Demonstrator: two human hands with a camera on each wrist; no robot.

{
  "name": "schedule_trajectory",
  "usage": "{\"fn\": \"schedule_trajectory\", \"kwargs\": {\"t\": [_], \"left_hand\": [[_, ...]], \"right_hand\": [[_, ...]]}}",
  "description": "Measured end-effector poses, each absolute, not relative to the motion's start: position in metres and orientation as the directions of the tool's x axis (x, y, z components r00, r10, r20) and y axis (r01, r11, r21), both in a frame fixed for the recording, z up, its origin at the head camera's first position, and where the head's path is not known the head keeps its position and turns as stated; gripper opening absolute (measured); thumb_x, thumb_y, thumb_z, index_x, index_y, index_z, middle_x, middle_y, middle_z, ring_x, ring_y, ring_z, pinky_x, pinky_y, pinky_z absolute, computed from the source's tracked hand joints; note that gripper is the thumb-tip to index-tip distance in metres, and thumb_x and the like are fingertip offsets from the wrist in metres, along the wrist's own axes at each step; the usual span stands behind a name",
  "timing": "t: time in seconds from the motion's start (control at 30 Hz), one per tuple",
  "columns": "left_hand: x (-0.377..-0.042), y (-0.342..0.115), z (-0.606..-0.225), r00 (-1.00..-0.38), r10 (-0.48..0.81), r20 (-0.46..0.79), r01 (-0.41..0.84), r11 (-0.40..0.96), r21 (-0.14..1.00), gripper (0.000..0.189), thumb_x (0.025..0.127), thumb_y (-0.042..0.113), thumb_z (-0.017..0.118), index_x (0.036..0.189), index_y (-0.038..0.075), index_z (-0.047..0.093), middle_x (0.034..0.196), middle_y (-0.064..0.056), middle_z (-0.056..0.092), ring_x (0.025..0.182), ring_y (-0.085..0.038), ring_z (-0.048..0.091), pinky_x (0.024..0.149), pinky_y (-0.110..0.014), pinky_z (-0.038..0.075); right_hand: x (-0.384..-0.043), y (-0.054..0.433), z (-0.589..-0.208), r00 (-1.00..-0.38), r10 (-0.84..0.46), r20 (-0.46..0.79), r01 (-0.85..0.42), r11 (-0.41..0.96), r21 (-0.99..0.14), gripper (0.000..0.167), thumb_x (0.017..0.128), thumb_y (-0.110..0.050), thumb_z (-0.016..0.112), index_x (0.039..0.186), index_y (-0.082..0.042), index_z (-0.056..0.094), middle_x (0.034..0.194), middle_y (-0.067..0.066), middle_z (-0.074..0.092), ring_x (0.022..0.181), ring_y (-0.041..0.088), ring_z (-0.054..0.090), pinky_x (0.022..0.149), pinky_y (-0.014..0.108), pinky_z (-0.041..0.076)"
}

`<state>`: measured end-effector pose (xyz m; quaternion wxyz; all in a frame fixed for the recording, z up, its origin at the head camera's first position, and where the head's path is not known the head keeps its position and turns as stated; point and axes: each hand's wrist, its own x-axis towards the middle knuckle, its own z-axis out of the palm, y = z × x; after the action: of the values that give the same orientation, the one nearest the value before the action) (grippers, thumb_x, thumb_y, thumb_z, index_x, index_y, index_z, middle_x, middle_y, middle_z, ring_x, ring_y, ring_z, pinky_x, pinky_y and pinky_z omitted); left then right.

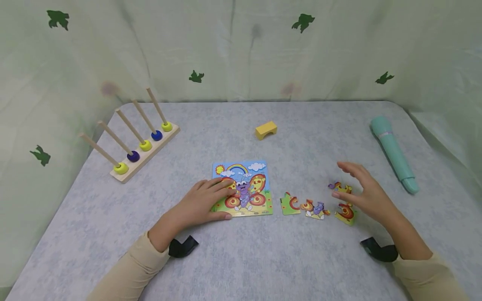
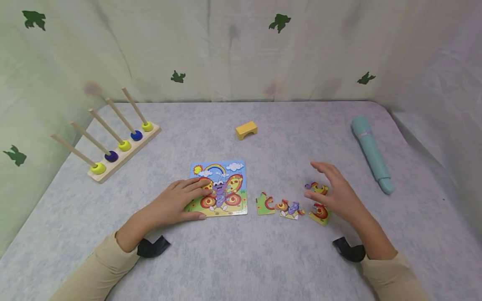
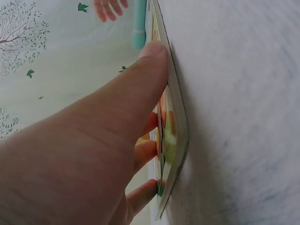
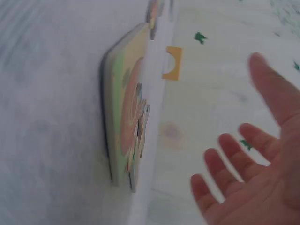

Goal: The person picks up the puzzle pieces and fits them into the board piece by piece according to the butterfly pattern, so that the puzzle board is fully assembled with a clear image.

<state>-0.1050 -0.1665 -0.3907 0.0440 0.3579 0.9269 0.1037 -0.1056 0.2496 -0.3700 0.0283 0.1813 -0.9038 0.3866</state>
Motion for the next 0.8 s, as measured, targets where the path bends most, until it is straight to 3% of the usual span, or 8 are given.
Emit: {"fn": "schedule_trajectory", "kwargs": {"t": [0.33, 0.63, 0.8], "left_hand": [[-0.106, -0.166, -0.391, -0.752, 0.658, -0.048, 0.629, 0.737, 0.247, 0.063, 0.080, 0.059, 0.053, 0.132, 0.025, 0.045, 0.143, 0.002, 0.030, 0.130, -0.022, 0.022, 0.098, -0.047, 0.023], [-0.106, -0.166, -0.392, -0.755, 0.654, -0.036, 0.628, 0.738, 0.248, 0.063, 0.079, 0.060, 0.054, 0.131, 0.024, 0.046, 0.142, 0.002, 0.031, 0.130, -0.022, 0.022, 0.099, -0.046, 0.023], [-0.106, -0.166, -0.392, -0.759, 0.650, -0.043, 0.621, 0.741, 0.255, 0.063, 0.079, 0.059, 0.054, 0.131, 0.024, 0.046, 0.142, 0.002, 0.031, 0.130, -0.022, 0.022, 0.099, -0.046, 0.022]], "right_hand": [[-0.111, 0.262, -0.394, -0.953, -0.290, 0.083, -0.263, 0.663, -0.701, 0.073, 0.076, -0.021, 0.073, 0.135, -0.001, 0.034, 0.128, 0.020, 0.038, 0.112, 0.037, 0.036, 0.087, 0.058, 0.031], [-0.116, 0.269, -0.407, -0.953, -0.302, -0.008, -0.221, 0.713, -0.666, 0.073, 0.077, -0.029, 0.071, 0.131, 0.005, 0.036, 0.128, 0.024, 0.035, 0.118, 0.040, 0.031, 0.093, 0.058, 0.025], [-0.116, 0.268, -0.408, -0.953, -0.301, 0.013, -0.239, 0.731, -0.639, 0.059, 0.079, -0.028, 0.069, 0.123, 0.004, 0.046, 0.121, 0.020, 0.040, 0.112, 0.038, 0.036, 0.090, 0.057, 0.028]]}}
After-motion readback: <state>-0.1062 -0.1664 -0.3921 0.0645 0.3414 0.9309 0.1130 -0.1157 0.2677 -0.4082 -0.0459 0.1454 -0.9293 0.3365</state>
